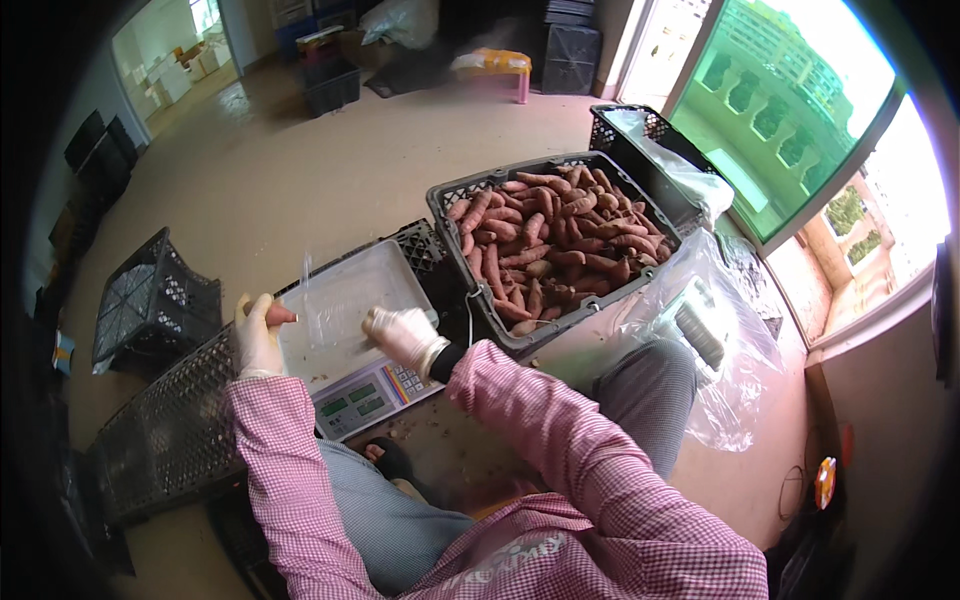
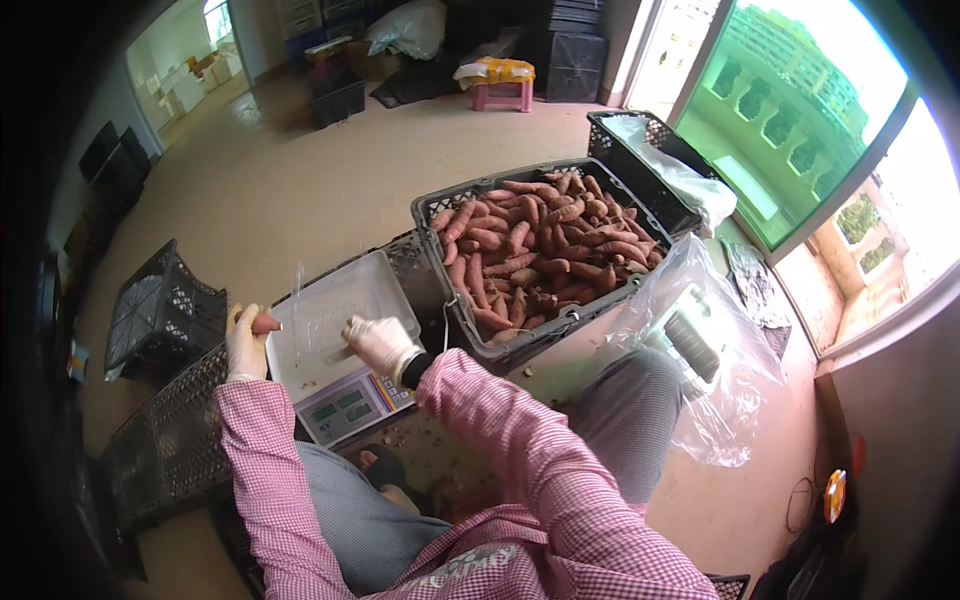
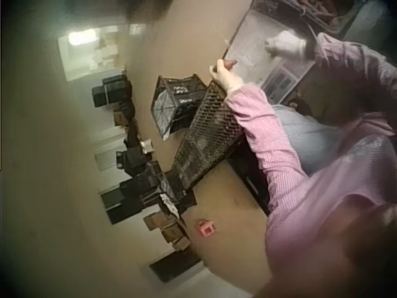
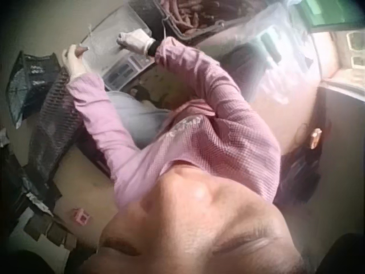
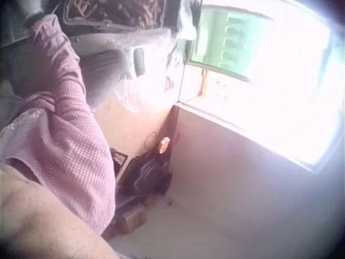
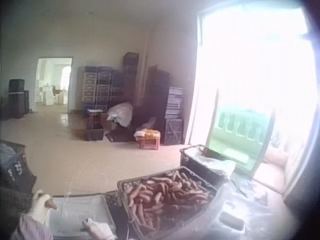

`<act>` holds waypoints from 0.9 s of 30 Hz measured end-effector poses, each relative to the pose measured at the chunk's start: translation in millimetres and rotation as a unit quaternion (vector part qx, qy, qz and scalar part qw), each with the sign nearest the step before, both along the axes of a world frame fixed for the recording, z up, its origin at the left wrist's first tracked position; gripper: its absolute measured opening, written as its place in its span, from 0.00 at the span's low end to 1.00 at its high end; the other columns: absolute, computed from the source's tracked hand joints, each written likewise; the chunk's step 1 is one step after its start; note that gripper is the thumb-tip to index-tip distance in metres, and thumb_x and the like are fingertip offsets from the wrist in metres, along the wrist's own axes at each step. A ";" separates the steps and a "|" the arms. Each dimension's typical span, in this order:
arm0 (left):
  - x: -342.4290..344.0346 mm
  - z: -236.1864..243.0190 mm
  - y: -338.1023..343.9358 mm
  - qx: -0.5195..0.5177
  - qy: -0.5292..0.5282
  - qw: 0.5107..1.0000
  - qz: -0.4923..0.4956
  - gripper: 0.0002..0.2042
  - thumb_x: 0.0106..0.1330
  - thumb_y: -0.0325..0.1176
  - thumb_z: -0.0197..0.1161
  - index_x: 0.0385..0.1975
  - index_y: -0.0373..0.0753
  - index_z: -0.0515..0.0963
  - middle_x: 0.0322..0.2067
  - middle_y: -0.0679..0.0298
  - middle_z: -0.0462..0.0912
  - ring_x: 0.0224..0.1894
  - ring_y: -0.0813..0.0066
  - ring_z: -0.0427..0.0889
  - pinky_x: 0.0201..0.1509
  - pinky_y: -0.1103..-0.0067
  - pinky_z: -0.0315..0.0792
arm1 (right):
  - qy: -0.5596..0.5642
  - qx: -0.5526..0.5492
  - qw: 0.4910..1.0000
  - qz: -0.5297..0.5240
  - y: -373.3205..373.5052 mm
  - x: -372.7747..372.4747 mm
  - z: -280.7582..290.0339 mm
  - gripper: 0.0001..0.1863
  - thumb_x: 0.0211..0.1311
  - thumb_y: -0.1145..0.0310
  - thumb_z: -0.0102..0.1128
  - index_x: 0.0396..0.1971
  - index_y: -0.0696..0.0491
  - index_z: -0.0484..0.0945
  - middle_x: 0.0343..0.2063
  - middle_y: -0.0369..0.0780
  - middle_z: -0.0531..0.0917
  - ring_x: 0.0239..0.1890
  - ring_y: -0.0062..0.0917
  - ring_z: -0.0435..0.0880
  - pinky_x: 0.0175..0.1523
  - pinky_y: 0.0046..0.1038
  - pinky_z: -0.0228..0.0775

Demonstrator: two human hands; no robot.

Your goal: The person peels sweet potatoes using a small knife, placing the peeled items on a digital scale and transferring them into a plastic bag. The person repeats this process for multiple sweet potatoes, occasionally adjusting the scale and bag.

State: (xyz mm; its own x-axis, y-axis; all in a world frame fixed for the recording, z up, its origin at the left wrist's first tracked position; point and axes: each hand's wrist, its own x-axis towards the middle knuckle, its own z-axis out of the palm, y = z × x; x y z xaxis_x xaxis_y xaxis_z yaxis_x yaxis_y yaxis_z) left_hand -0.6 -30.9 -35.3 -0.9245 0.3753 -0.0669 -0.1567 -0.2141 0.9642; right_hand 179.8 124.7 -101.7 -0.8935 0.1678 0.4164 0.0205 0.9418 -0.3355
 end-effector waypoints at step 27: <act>154.8 -15.0 79.9 -0.065 -0.045 0.995 -0.067 0.10 0.61 0.38 0.69 0.23 0.42 0.77 0.17 0.75 0.74 0.14 0.91 0.60 0.17 0.88 0.54 | -0.060 -0.314 0.934 -0.162 133.3 148.6 69.0 0.22 0.47 0.53 0.72 0.31 0.59 0.79 0.19 0.42 0.81 0.22 0.30 0.83 0.30 0.32 0.74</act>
